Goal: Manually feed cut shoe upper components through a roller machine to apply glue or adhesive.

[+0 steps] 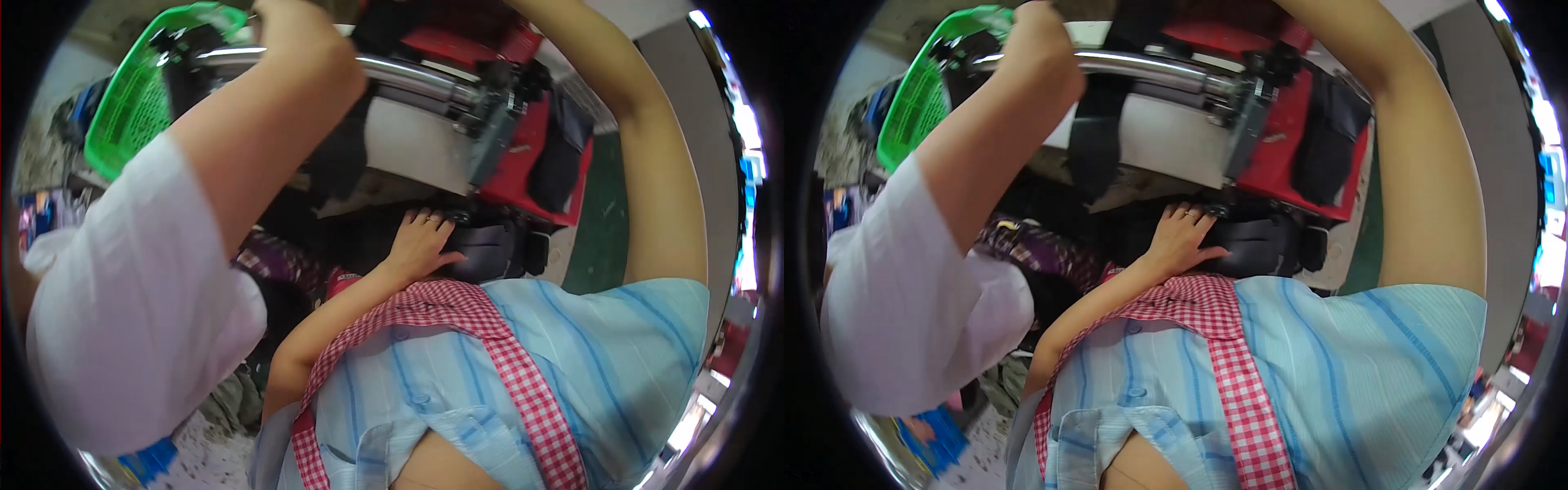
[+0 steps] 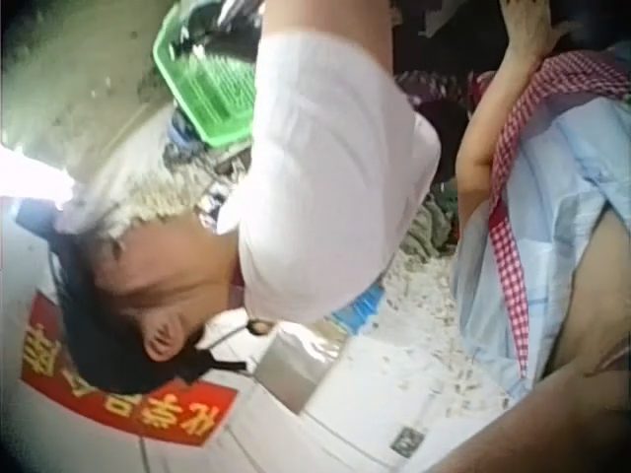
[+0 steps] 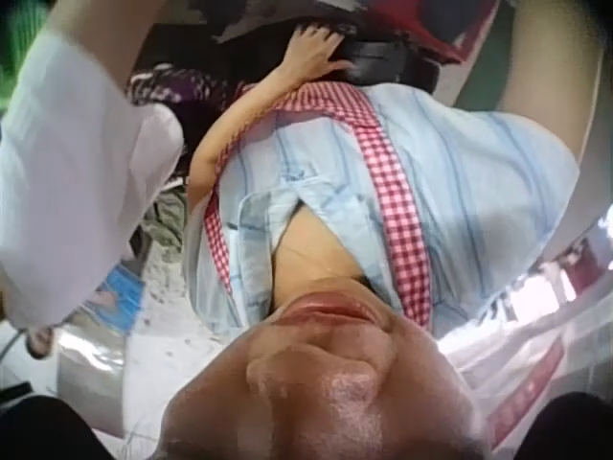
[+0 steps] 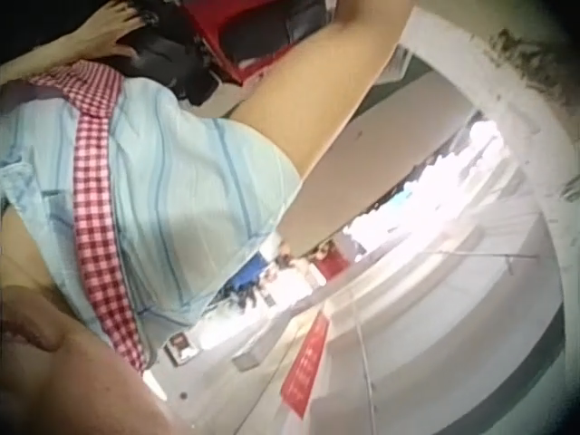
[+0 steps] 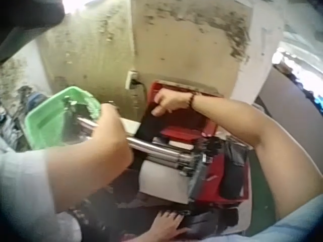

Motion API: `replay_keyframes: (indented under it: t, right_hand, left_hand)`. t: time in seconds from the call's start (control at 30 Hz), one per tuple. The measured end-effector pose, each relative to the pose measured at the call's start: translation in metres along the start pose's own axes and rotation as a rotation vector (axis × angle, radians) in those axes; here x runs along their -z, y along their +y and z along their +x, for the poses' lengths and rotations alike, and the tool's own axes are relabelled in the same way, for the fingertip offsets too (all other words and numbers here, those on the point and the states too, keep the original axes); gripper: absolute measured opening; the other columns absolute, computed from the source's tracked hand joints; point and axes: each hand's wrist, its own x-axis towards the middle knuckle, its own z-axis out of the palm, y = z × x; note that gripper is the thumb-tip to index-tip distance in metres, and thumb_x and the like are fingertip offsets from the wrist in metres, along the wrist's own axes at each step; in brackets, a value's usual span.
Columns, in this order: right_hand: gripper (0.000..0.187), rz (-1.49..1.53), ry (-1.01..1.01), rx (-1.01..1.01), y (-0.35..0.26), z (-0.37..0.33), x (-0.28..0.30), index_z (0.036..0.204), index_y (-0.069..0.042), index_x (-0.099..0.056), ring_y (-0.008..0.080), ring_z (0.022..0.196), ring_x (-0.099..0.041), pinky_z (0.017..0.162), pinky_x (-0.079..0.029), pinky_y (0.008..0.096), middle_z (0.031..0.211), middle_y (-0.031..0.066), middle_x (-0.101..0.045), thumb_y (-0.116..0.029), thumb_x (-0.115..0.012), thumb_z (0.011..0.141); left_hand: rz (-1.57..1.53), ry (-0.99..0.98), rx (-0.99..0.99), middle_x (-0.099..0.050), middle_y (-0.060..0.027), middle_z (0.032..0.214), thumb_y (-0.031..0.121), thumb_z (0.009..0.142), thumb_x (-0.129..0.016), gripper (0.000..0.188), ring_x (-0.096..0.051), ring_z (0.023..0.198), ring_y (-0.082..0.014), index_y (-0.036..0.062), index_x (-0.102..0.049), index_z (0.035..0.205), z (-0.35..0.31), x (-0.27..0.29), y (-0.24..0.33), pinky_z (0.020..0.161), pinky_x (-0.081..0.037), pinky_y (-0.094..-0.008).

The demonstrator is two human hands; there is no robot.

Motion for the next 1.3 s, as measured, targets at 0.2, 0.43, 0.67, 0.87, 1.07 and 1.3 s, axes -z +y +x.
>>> replay_keyframes:
  t: [0.2, 0.43, 0.67, 0.87, 1.07, 1.3]
  right_hand:
    - [0.028, -0.068, 0.284, -0.042, 0.011, -0.032, 0.064, 0.066, -0.008, -0.051, 0.011, 0.057, -0.045, 0.051, -0.037, 0.0319, 0.061, -0.0021, -0.045, -0.017, -0.076, 0.075]
    - [0.041, -0.441, 0.588, 0.11, 0.017, -0.085, 0.141, 0.111, -0.001, -0.06, 0.0234, 0.088, -0.06, 0.08, -0.049, 0.0407, 0.1, 0.0115, -0.065, -0.017, -0.073, 0.075]
    - [0.022, -0.855, 0.539, 0.198, -0.064, -0.225, 0.131, 0.087, -0.002, -0.065, 0.0243, 0.071, -0.059, 0.065, -0.046, 0.0381, 0.074, 0.0137, -0.059, -0.019, -0.075, 0.077]
    - [0.032, -1.034, 0.309, 0.146, -0.066, -0.322, -0.042, 0.094, -0.001, -0.053, 0.031, 0.095, -0.065, 0.077, -0.055, 0.0392, 0.112, 0.0159, -0.062, -0.004, -0.07, 0.067]
    - [0.022, -0.636, 0.025, -0.268, -0.082, -0.361, -0.122, 0.093, -0.002, -0.059, 0.0279, 0.088, -0.066, 0.071, -0.054, 0.0359, 0.1, 0.0146, -0.065, -0.015, -0.069, 0.079]
    - [0.035, -0.151, -0.034, 0.051, -0.051, -0.18, 0.02, 0.118, -0.002, -0.06, 0.0166, 0.105, -0.059, 0.092, -0.046, 0.0297, 0.117, 0.0059, -0.063, -0.026, -0.06, 0.094]
  left_hand:
    - [-0.175, 0.028, -0.079, -0.064, -0.0043, 0.089, 0.022, 0.08, -0.07, 0.014, -0.059, 0.083, -0.0243, 0.0108, -0.067, 0.087, 0.012, -0.003, 0.007, 0.074, -0.046, -0.0356]
    - [-0.483, -0.001, -0.068, -0.068, -0.0098, 0.082, 0.005, 0.078, -0.073, 0.013, -0.065, 0.071, -0.025, 0.0067, -0.07, 0.09, 0.012, 0.051, 0.009, 0.064, -0.053, -0.0319]
    - [-0.801, 0.136, 0.578, -0.065, 0.0025, 0.082, 0.006, 0.09, -0.066, 0.011, -0.055, 0.076, -0.0033, -0.004, -0.066, 0.095, 0.033, 0.122, -0.048, 0.068, -0.046, -0.0194]
    - [-0.818, 0.235, 0.61, -0.06, 0.0054, 0.079, 0.007, 0.091, -0.066, 0.01, -0.05, 0.071, -0.0001, -0.0033, -0.066, 0.094, 0.013, 0.136, -0.068, 0.065, -0.039, -0.0149]
    - [-0.77, 0.212, 0.715, -0.059, 0.0051, 0.074, 0.012, 0.091, -0.067, 0.016, -0.049, 0.067, -0.0008, -0.0045, -0.067, 0.089, 0.018, 0.133, -0.083, 0.06, -0.038, -0.017]
    - [-0.259, 0.136, 0.765, -0.065, -0.0175, 0.067, 0.026, 0.083, -0.068, 0.03, -0.063, 0.065, -0.0149, -0.0038, -0.071, 0.086, 0.048, 0.132, -0.106, 0.063, -0.048, -0.0314]
